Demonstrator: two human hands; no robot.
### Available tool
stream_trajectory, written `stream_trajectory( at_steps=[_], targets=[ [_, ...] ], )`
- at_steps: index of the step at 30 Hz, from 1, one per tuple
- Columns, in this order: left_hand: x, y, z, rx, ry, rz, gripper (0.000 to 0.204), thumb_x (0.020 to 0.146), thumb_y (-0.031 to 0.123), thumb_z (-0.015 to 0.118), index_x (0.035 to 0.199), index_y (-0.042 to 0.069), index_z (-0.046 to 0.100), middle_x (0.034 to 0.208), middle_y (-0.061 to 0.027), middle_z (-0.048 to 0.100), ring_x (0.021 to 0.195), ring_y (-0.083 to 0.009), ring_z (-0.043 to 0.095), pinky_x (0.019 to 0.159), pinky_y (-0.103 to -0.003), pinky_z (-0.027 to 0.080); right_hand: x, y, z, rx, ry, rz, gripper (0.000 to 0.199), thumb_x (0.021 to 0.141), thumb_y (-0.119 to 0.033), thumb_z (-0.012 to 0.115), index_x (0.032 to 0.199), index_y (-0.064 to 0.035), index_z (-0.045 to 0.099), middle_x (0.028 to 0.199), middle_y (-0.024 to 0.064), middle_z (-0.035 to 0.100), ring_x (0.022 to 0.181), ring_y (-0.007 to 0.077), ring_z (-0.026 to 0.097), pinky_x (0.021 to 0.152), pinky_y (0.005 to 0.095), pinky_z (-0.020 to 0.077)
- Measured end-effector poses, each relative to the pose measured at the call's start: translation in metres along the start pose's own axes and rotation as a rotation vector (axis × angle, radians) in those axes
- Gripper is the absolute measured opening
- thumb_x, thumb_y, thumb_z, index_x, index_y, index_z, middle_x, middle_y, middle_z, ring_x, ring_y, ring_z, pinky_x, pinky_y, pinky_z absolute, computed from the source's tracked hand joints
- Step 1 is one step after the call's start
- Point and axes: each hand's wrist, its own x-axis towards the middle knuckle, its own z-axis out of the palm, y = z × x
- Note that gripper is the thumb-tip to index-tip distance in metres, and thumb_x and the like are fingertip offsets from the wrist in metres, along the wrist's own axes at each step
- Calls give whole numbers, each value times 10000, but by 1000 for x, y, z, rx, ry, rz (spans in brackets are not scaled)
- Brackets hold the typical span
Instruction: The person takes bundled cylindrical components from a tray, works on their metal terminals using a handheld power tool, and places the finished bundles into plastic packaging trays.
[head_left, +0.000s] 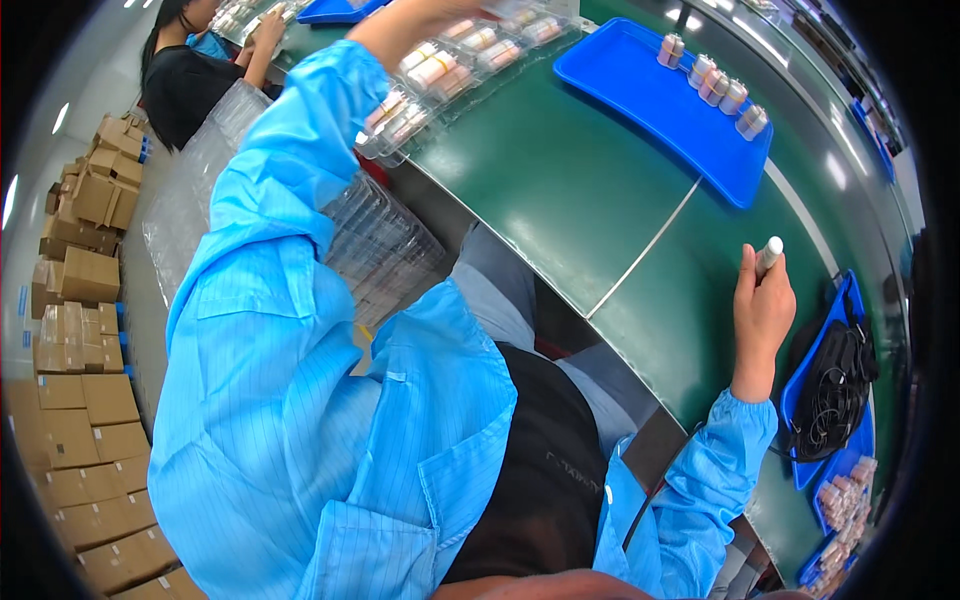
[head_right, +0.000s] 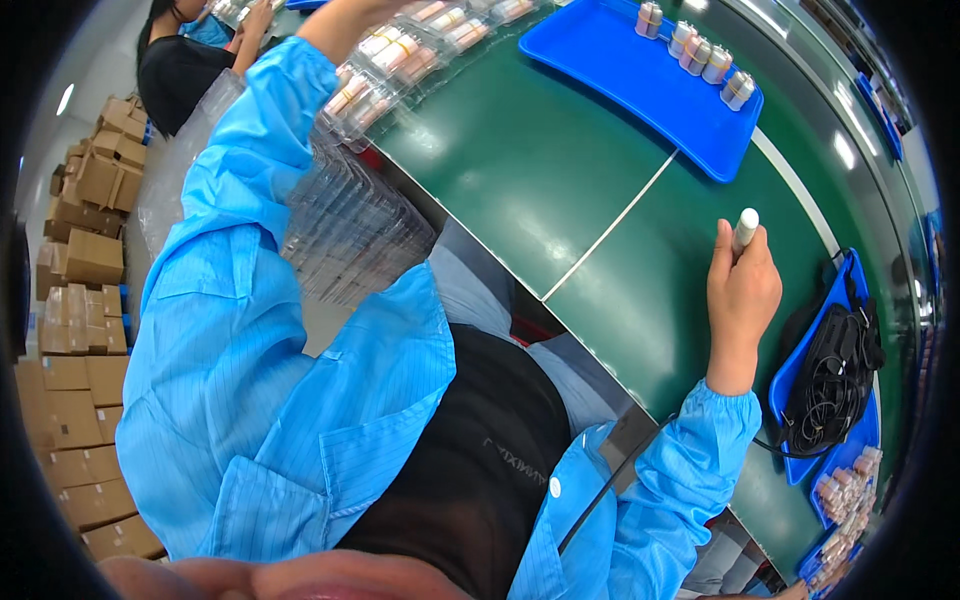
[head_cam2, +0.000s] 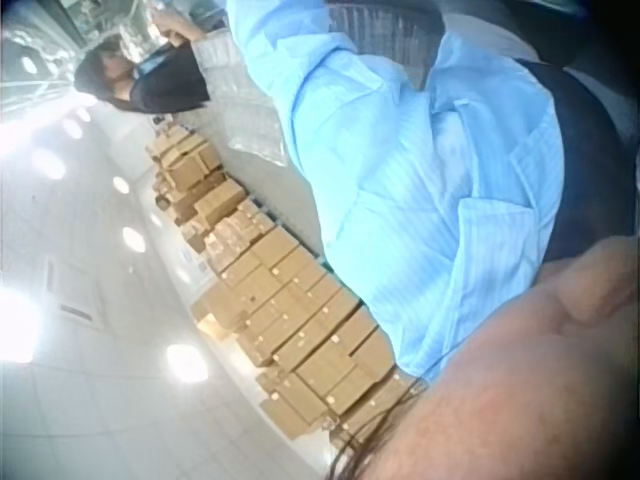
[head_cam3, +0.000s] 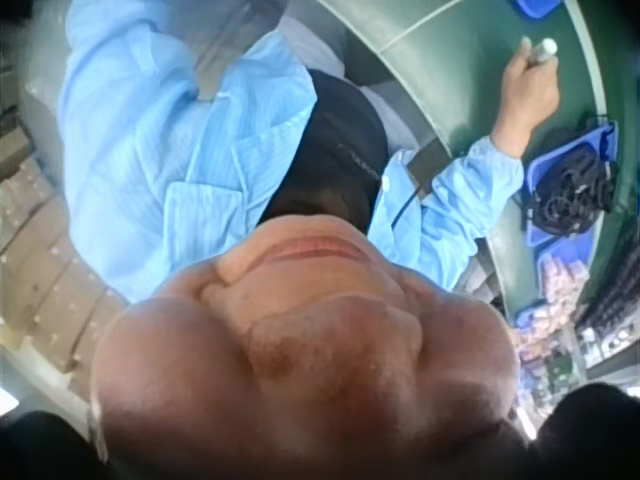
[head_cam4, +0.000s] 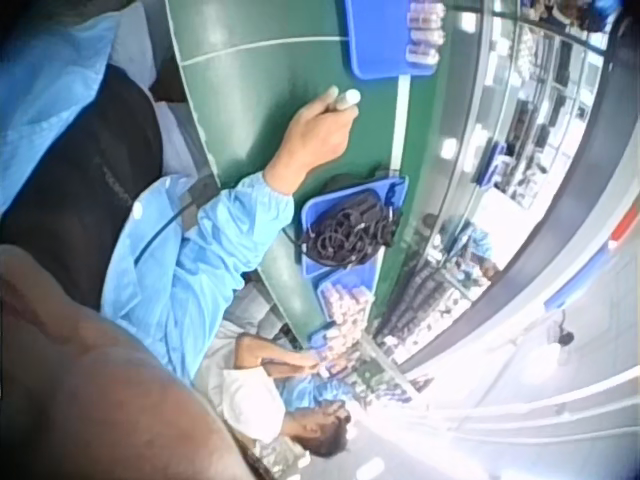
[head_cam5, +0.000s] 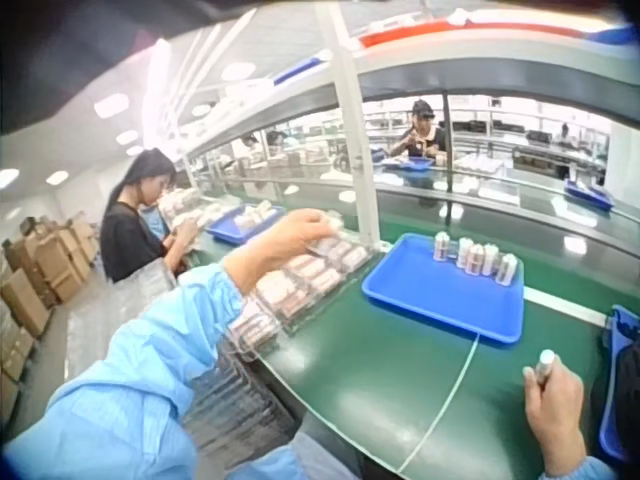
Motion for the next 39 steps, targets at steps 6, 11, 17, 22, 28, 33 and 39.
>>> stream_trajectory(
  at_steps=[6, 11, 17, 22, 28, 33, 39],
  targets=[
    [-17, -114, -180, 731, 290, -153, 387, 851, 293, 730, 1102, 0, 702, 876, -125, 729, 767, -245, 679, 689, -399, 547, 4, -3, 5, -4, -2, -38, 273, 1000, -264, 680, 892, -39, 567, 686, 123, 627, 579, 326, 631, 525, 427, 479],
    [-37, -161, -213, 1191, 235, -260, 695, 824, 465, 794, 1342, 30, 635, 1131, -192, 731, 764, -276, 752, 704, -381, 605, 6, -3, 8, 13, 7, -34, 271, 999, -257, 682, 885, -41, 564, 679, 119, 622, 571, 316, 627, 518, 421, 474],
    [-24, -136, -205, 1312, 17, -246, 346, 825, 288, 707, 1002, -7, 735, 880, -214, 741, 767, -351, 704, 707, -457, 557, 5, -4, 3, 1, 1, -2, 277, 1000, -253, 679, 874, -39, 556, 659, 120, 607, 559, 324, 616, 506, 429, 460],
    [68, -69, -81, 1230, 93, 89, 244, 811, 249, 666, 841, 34, 777, 865, -202, 741, 826, -381, 714, 777, -471, 561, 1, -2, -1, -78, -3, -33, 257, 984, -272, 688, 893, -59, 578, 712, 142, 640, 598, 351, 636, 521, 455, 476],
    [133, -13, 106, 742, -3, 506, 493, 825, 261, 705, 1250, 15, 659, 1230, -242, 668, 1186, -397, 617, 1039, -445, 483, 7, -7, 1, 20, 36, -40, 261, 963, -256, 704, 873, -69, 547, 704, 123, 640, 609, 343, 646, 524, 454, 488],
    [164, -17, 218, 798, -12, 739, 729, 824, 349, 759, 1449, 70, 507, 1434, -259, 531, 1334, -445, 494, 1117, -503, 426, 12, -13, -1, -9, 25, -39, 256, 938, -230, 724, 862, -75, 535, 709, 115, 627, 614, 330, 644, 530, 444, 496],
    [136, 33, 273, 1040, -88, 586, 661, 839, 490, 746, 1402, 190, 574, 1370, -189, 584, 1184, -387, 591, 974, -558, 503, 11, -9, -2, 44, 45, -31, 247, 908, -205, 742, 861, -77, 536, 725, 96, 628, 621, 308, 649, 532, 424, 499]
  ],
)
